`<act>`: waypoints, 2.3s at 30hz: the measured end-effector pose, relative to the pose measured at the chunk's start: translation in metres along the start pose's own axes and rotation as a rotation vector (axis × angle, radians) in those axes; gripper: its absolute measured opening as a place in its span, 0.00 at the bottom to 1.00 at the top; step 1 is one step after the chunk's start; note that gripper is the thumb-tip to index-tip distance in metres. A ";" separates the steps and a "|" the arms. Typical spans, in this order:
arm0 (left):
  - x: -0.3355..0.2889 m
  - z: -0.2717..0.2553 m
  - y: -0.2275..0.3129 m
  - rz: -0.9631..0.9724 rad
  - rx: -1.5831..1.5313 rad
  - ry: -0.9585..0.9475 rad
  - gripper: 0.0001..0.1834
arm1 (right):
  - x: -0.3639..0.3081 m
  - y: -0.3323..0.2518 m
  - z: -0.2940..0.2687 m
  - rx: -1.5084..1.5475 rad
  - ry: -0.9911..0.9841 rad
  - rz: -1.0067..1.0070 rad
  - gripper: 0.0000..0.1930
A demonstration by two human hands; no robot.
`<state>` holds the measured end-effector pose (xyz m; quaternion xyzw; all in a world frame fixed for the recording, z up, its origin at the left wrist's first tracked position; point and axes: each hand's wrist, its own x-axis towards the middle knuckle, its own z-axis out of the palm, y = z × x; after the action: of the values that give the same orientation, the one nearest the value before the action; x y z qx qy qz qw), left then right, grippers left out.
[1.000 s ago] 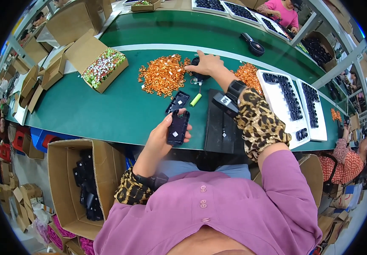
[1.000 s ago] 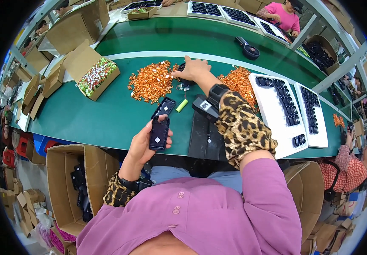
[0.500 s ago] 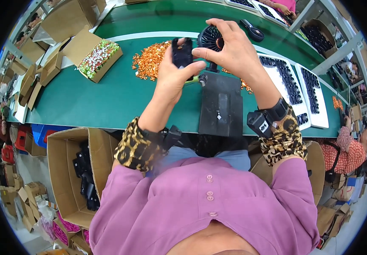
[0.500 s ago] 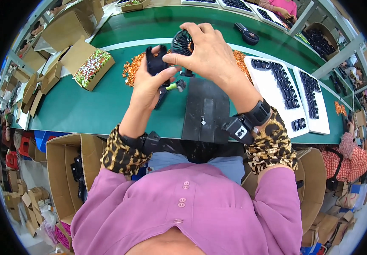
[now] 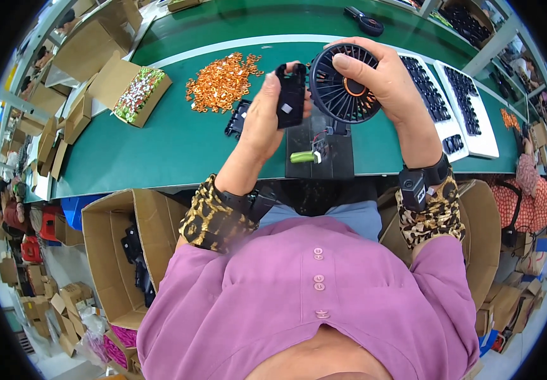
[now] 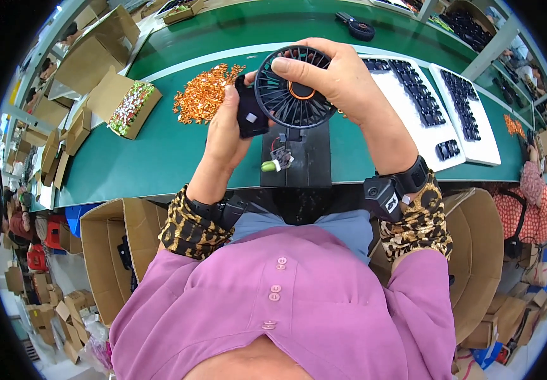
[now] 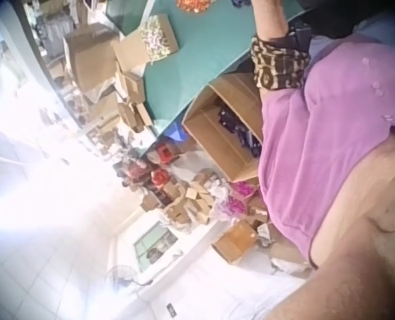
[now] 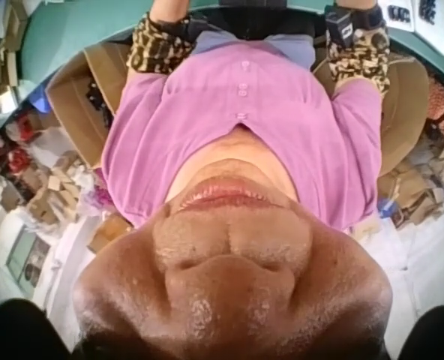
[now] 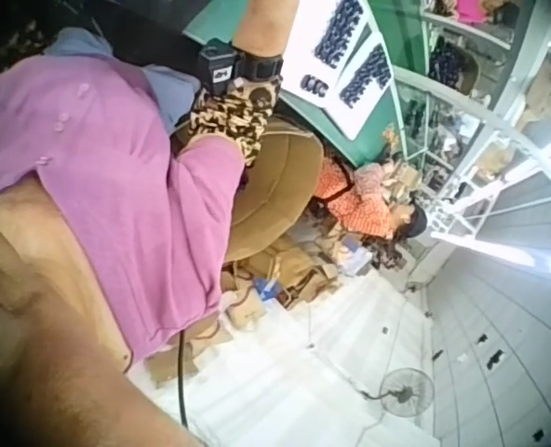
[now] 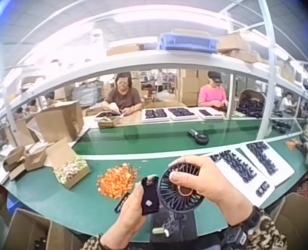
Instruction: Assembling small handheld electronic fans by installing batteries and casing on a factory production line.
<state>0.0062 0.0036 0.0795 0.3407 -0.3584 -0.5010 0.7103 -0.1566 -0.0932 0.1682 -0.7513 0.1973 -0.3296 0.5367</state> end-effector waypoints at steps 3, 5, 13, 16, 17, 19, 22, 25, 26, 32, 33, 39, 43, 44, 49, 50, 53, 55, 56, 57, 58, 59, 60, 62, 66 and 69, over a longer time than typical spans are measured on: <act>-0.007 0.010 -0.010 -0.043 -0.046 -0.091 0.30 | -0.007 -0.004 -0.005 -0.053 0.036 -0.065 0.18; -0.018 0.022 -0.010 -0.122 -0.075 -0.139 0.29 | -0.009 -0.004 -0.004 -0.108 0.101 -0.161 0.17; -0.038 0.022 -0.020 -0.249 -0.117 -0.281 0.26 | -0.012 0.020 0.000 -0.080 0.255 -0.257 0.22; -0.039 0.022 -0.023 -0.237 -0.094 -0.269 0.26 | -0.017 0.024 -0.001 -0.183 0.253 -0.268 0.23; -0.040 0.022 -0.022 -0.240 -0.075 -0.271 0.25 | -0.020 0.024 -0.001 -0.218 0.243 -0.247 0.21; -0.040 0.023 -0.021 -0.244 -0.056 -0.272 0.24 | -0.023 0.024 0.001 -0.251 0.233 -0.226 0.19; -0.041 0.026 -0.021 -0.275 -0.196 -0.250 0.23 | -0.025 0.025 0.004 -0.271 0.261 -0.152 0.19; -0.042 0.032 -0.018 -0.237 0.026 -0.220 0.20 | -0.026 0.032 0.007 -0.283 0.308 -0.165 0.25; -0.041 0.034 -0.019 -0.269 0.028 -0.172 0.17 | -0.027 0.034 0.007 -0.280 0.300 -0.160 0.25; -0.059 0.045 -0.035 -0.315 -0.027 -0.096 0.14 | -0.046 0.027 0.012 -0.304 0.380 -0.122 0.23; -0.062 0.049 -0.037 -0.331 -0.065 -0.075 0.14 | -0.045 0.026 0.012 -0.351 0.356 -0.111 0.20; -0.034 0.025 -0.053 0.023 0.781 -0.077 0.16 | 0.000 0.091 -0.008 -0.265 0.162 -0.019 0.17; -0.012 -0.018 -0.067 0.583 1.354 -0.062 0.13 | 0.031 0.149 -0.002 0.023 0.038 0.091 0.15; -0.011 -0.023 -0.069 0.586 1.353 -0.069 0.13 | 0.036 0.158 0.001 0.036 0.051 0.171 0.15; -0.013 -0.029 -0.070 0.386 1.295 -0.064 0.12 | 0.051 0.180 0.008 0.036 0.069 0.258 0.17; -0.012 -0.028 -0.070 0.394 1.301 -0.057 0.13 | 0.054 0.186 0.007 0.008 0.084 0.257 0.17; -0.009 -0.021 -0.061 0.412 1.416 -0.140 0.17 | 0.061 0.203 0.007 -0.230 0.104 0.114 0.20; -0.007 -0.024 -0.061 0.409 1.464 -0.183 0.18 | 0.058 0.206 0.007 -0.260 0.125 0.061 0.21; -0.006 -0.026 -0.061 0.408 1.515 -0.217 0.19 | 0.055 0.196 0.007 -0.261 0.121 0.064 0.21; -0.006 -0.026 -0.060 0.405 1.513 -0.214 0.19 | 0.047 0.184 0.004 -0.423 0.208 -0.082 0.18; -0.005 -0.027 -0.059 0.397 1.482 -0.237 0.18 | 0.036 0.167 0.002 -0.584 0.295 -0.229 0.16; -0.007 -0.029 -0.058 0.382 1.457 -0.244 0.18 | 0.022 0.147 0.006 -0.560 0.267 -0.221 0.16; -0.008 -0.032 -0.058 0.376 1.457 -0.233 0.18 | 0.001 0.130 0.009 -0.542 0.244 -0.210 0.18; -0.005 -0.035 -0.058 0.363 1.430 -0.281 0.18 | -0.043 0.115 0.014 -0.628 0.116 -0.291 0.22; -0.005 -0.040 -0.062 0.375 1.414 -0.287 0.19 | -0.090 0.102 0.045 -0.792 0.074 -0.271 0.25; -0.004 -0.045 -0.063 0.384 1.394 -0.314 0.20 | -0.089 0.107 0.051 -0.842 0.154 -0.127 0.21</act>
<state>0.0144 -0.0036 0.0030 0.5685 -0.7440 -0.0669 0.3445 -0.1771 -0.0379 0.0321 -0.8886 0.3075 -0.3075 0.1457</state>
